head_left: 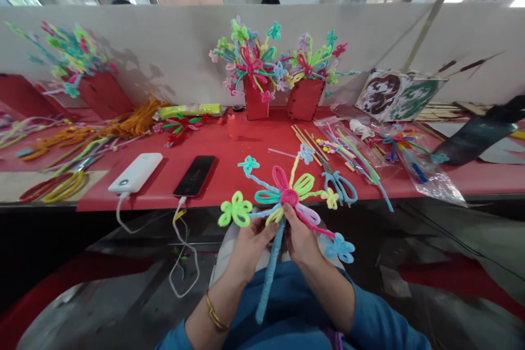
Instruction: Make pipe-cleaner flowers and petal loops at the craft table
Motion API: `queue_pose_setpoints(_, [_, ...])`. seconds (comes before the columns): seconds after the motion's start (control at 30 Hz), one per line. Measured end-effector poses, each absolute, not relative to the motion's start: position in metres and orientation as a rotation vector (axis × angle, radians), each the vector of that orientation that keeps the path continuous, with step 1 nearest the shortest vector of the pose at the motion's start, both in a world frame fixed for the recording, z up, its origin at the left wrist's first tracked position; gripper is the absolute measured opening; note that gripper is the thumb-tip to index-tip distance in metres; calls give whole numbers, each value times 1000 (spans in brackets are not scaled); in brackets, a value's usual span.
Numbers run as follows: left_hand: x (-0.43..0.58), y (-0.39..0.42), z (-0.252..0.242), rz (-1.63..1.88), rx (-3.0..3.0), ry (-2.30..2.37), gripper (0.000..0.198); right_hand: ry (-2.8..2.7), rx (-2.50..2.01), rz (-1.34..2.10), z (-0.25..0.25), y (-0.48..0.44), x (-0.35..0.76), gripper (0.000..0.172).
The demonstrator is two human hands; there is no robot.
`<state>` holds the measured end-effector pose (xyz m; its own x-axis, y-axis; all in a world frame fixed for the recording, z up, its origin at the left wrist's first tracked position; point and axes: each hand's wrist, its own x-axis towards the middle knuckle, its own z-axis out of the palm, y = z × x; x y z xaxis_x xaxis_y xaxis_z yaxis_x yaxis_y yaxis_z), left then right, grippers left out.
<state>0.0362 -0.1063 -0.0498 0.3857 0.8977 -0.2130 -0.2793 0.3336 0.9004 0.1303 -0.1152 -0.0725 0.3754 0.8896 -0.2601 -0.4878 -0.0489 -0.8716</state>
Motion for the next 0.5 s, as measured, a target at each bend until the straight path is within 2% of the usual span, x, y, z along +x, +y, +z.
queue_pose_setpoints(0.13, [38,-106,-52,882,923,894,31,-431,-1123,1156,-76,-117,129,33])
queue_pose_setpoints(0.3, [36,-107,-52,981,993,941,17,-476,-1035,1153,-77,-122,129,30])
queue_pose_setpoints(0.5, [38,-108,-48,1045,955,885,24,-550,-1174,1111,-73,-130,125,28])
